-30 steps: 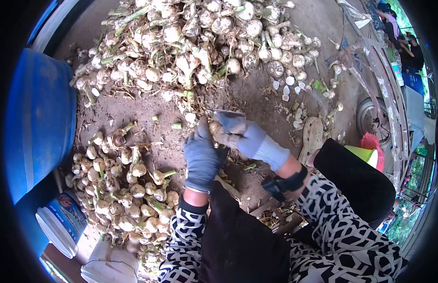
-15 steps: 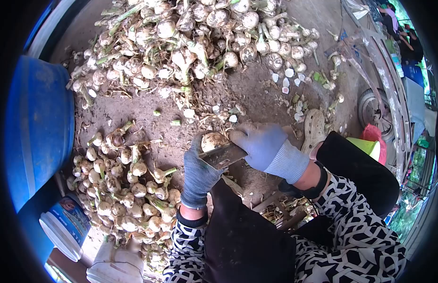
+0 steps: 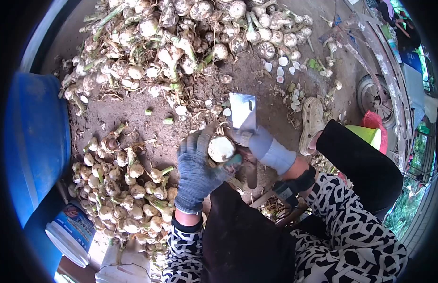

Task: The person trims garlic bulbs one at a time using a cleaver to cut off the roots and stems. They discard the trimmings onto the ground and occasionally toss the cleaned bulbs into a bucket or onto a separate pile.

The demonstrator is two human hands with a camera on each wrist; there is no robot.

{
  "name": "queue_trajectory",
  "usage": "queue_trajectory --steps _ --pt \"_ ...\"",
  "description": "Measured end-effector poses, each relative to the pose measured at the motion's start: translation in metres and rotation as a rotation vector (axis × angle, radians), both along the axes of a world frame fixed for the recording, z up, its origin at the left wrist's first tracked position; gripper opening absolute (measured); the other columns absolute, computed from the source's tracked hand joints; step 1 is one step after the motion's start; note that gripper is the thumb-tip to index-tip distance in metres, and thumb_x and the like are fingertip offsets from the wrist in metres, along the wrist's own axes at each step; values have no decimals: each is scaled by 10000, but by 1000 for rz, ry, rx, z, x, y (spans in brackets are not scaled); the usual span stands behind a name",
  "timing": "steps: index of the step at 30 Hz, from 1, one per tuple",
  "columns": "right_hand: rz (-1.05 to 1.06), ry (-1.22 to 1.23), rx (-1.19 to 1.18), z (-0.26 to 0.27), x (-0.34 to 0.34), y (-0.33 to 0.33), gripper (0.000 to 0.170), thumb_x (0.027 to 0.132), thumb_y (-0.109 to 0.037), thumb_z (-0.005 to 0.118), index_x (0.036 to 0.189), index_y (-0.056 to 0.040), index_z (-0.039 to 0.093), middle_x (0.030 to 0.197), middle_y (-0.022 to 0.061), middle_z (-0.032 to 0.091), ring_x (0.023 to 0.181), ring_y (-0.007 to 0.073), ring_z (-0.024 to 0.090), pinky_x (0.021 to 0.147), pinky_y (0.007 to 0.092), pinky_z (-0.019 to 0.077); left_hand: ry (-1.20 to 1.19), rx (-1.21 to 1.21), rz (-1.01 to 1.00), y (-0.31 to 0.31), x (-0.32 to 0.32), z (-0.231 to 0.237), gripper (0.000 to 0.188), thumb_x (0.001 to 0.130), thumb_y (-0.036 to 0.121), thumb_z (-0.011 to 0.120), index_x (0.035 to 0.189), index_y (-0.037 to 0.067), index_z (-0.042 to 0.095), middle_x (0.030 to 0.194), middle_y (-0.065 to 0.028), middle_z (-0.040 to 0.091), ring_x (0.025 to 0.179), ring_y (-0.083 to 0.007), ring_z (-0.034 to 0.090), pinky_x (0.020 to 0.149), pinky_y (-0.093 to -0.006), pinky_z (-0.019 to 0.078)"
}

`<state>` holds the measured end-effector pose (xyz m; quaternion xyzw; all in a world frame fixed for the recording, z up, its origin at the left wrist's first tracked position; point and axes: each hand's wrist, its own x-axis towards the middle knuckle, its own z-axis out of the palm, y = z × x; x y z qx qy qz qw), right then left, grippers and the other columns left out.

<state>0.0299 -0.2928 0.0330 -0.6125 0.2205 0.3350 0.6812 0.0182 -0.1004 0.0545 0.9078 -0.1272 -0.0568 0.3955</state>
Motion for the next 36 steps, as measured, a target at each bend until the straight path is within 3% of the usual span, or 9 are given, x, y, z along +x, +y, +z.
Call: queue_trajectory --steps 3,5,14,18,20,26,31,34,36 --pt "130 -229 -154 10 2 9 250 892 -246 658 947 -3 679 823 70 690 774 83 611 707 292 489 208 98 41 3 -8 8 826 658 300 839 1335 42 444 1071 -134 573 927 -271 571 835 -406 470" --pt "226 -247 -213 28 6 13 226 905 -215 636 971 -6 690 821 58 692 768 80 601 706 269 483 576 -761 186 1 -19 -10 762 663 233 850 1295 41 471 1084 -93 570 942 -196 578 833 -338 494" --pt "433 -835 -500 17 17 -2 231 874 -233 623 1049 -91 672 782 149 675 695 276 666 642 362 519 265 -1064 353 1 -18 -16 407 710 77 757 1039 66 518 1056 -83 557 945 -161 545 834 -311 473" --pt "1010 -371 -862 -64 16 -25 306 866 -316 534 1092 -146 650 903 185 671 858 336 657 775 416 513 -61 -796 176 35 -17 32 390 676 61 732 1013 67 535 978 -88 566 893 -198 556 804 -324 461" --pt "819 -96 -846 -19 63 -10 329 897 -358 513 1142 -166 622 920 183 666 881 307 653 797 410 510 56 -676 595 75 -39 39 356 682 76 683 1012 62 550 979 -95 568 882 -228 561 823 -362 452" --pt "431 -320 -883 -70 209 0 494 919 -401 534 1321 -128 450 1059 107 653 1000 243 626 913 363 478 42 618 548 168 -83 24 259 729 157 671 936 17 601 1044 -138 592 1001 -265 558 896 -407 434" --pt "412 -111 -817 -45 204 15 521 885 -257 633 1334 -111 411 999 77 614 905 191 612 874 332 491 360 -589 773 90 -13 -17 411 922 299 592 1184 -15 554 1148 -137 602 1028 -240 589 933 -355 454" --pt "450 -378 -599 -16 132 14 557 854 -187 652 1336 -158 373 1116 63 644 1044 220 614 970 348 466 620 -1101 603 49 27 -57 458 983 341 471 1281 -6 497 1151 -134 609 1044 -229 598 929 -347 466" --pt "561 -986 -667 -9 82 15 115 810 -139 683 918 -141 643 1332 64 523 1208 235 525 1029 345 419 1041 -1262 326 29 47 -75 428 999 321 424 1294 18 491 1135 -136 614 1026 -233 605 901 -353 484"
